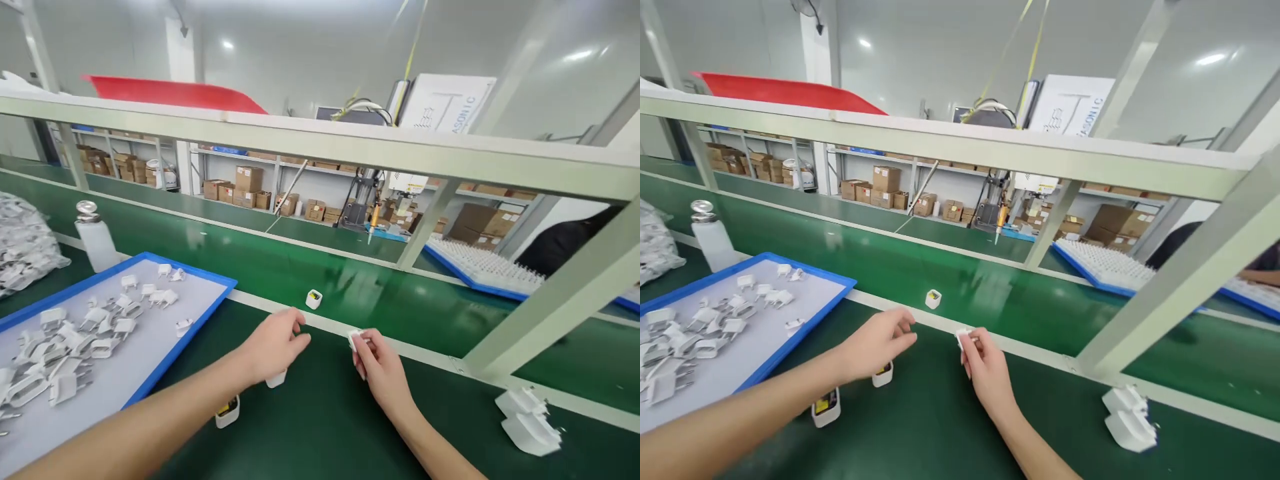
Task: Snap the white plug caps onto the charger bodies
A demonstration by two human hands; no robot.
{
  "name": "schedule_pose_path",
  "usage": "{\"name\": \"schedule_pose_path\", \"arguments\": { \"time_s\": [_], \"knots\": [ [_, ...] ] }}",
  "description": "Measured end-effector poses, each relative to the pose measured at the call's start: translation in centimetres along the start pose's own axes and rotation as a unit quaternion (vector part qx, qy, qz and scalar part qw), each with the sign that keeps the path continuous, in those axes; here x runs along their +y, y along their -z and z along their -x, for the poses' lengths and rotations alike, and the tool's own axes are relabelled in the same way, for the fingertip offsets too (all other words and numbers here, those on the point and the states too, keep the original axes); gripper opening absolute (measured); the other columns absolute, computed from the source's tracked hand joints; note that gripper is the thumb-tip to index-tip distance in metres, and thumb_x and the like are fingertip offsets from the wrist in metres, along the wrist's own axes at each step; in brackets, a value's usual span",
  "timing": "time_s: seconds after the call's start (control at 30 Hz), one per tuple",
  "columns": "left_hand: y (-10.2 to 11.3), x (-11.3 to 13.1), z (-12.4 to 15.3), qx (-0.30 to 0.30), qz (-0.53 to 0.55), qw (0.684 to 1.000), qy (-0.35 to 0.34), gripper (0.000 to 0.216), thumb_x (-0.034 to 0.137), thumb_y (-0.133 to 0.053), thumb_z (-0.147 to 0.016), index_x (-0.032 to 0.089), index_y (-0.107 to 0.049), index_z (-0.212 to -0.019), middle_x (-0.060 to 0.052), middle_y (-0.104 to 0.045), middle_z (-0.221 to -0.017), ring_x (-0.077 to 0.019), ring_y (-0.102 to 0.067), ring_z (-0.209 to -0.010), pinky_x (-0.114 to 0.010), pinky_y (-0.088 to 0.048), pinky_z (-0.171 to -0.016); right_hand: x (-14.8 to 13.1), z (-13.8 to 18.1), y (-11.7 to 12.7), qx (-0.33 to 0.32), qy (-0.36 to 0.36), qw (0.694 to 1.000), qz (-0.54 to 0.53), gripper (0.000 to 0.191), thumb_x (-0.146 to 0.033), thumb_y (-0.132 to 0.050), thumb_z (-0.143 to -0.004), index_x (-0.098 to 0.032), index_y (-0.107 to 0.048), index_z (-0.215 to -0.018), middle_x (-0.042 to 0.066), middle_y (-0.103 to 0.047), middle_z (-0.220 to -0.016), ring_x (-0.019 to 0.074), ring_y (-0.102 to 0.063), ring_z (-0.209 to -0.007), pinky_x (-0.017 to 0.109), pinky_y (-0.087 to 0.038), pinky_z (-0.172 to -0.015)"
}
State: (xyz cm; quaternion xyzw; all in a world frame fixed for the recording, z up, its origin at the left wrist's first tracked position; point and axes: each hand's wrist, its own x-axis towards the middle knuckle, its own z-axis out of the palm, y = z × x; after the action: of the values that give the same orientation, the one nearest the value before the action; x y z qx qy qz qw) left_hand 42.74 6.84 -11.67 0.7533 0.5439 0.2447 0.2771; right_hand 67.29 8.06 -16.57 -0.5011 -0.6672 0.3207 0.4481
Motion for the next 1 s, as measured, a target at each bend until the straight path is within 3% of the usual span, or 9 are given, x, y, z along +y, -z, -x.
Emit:
{"name": "schedule_pose_path", "arguments": {
  "time_s": [0.1,0.2,0.33,0.43,0.57,0.7,0.87,1.0],
  "knots": [
    [-1.9,-0.3,-6.9,0.005,-0.078,0.997,0.003,0.043,0.028,-0.058,-0.094,0.014,-0.053,-0.135,-0.018,-0.057,-0.141,-0.0297,-0.058,-0.130,-0.040,-0.047,-0.108,1.4,-0.9,-0.3,0.018,-0.032,0.998,-0.048,0.046,-0.067,-0.063,-0.090,-0.021,-0.055,-0.086,-0.005,-0.055,-0.057,0.0110,-0.042,-0.045,0.025,-0.035,-0.047],
    [-4.2,0.2,-12.5,-0.021,-0.127,0.992,0.007,0.062,0.029,-0.066,-0.090,0.015,-0.044,-0.147,-0.021,-0.044,-0.155,-0.0347,-0.048,-0.140,-0.048,-0.041,-0.114,2.3,-1.1,-0.6,0.042,-0.059,0.994,-0.080,0.046,-0.067,-0.060,-0.090,-0.022,-0.051,-0.090,-0.007,-0.053,-0.057,0.0104,-0.040,-0.044,0.024,-0.032,-0.045],
    [-6.2,2.0,-14.9,-0.079,-0.154,0.985,-0.017,0.036,0.023,-0.059,-0.091,0.017,-0.060,-0.127,-0.017,-0.066,-0.132,-0.0308,-0.063,-0.122,-0.041,-0.049,-0.099,3.2,-0.6,-0.6,0.070,-0.069,0.992,-0.084,0.039,-0.061,-0.054,-0.094,-0.023,-0.047,-0.090,-0.008,-0.050,-0.056,0.0107,-0.040,-0.045,0.023,-0.033,-0.045],
    [-6.2,3.8,-12.6,-0.094,-0.166,0.980,-0.054,0.020,0.026,-0.057,-0.091,0.020,-0.063,-0.108,-0.014,-0.072,-0.116,-0.0319,-0.068,-0.107,-0.036,-0.049,-0.082,3.0,0.0,-0.5,0.083,-0.050,0.993,-0.067,0.033,-0.055,-0.052,-0.098,-0.023,-0.048,-0.091,-0.006,-0.053,-0.062,0.0121,-0.046,-0.053,0.024,-0.039,-0.051],
    [-5.5,5.3,-6.1,-0.117,-0.159,0.976,-0.086,0.014,0.035,-0.066,-0.088,0.023,-0.062,-0.094,-0.007,-0.073,-0.103,-0.0283,-0.069,-0.097,-0.032,-0.046,-0.074,1.3,1.5,-0.4,0.054,0.021,0.998,-0.039,0.025,-0.046,-0.057,-0.097,-0.022,-0.056,-0.090,0.000,-0.062,-0.080,0.0151,-0.056,-0.070,0.027,-0.045,-0.066],
    [-6.5,4.7,-0.7,-0.088,-0.064,0.994,0.006,0.021,0.035,-0.075,-0.082,0.022,-0.058,-0.087,-0.004,-0.070,-0.099,-0.0258,-0.067,-0.093,-0.032,-0.043,-0.072,-0.6,2.6,-0.1,-0.041,0.110,0.993,-0.008,0.017,-0.036,-0.064,-0.092,-0.020,-0.061,-0.086,-0.001,-0.057,-0.074,0.0140,-0.049,-0.065,0.028,-0.039,-0.064],
    [-8.5,2.8,1.5,-0.033,0.007,0.998,0.048,0.023,0.027,-0.076,-0.081,0.021,-0.057,-0.090,-0.003,-0.065,-0.099,-0.0262,-0.059,-0.101,-0.035,-0.042,-0.081,-2.0,2.3,1.1,-0.147,0.159,0.973,0.080,0.013,-0.029,-0.058,-0.097,-0.020,-0.060,-0.088,-0.002,-0.057,-0.076,0.0122,-0.046,-0.064,0.026,-0.034,-0.061],
    [-9.1,2.3,1.7,-0.018,0.050,0.998,0.040,0.025,0.024,-0.075,-0.081,0.023,-0.049,-0.080,0.000,-0.061,-0.092,-0.0248,-0.055,-0.094,-0.035,-0.039,-0.078,-3.0,1.8,1.9,-0.265,0.197,0.911,0.247,0.015,-0.024,-0.048,-0.102,-0.021,-0.059,-0.093,0.000,-0.058,-0.084,0.0136,-0.051,-0.072,0.026,-0.036,-0.066]
  ]
}}
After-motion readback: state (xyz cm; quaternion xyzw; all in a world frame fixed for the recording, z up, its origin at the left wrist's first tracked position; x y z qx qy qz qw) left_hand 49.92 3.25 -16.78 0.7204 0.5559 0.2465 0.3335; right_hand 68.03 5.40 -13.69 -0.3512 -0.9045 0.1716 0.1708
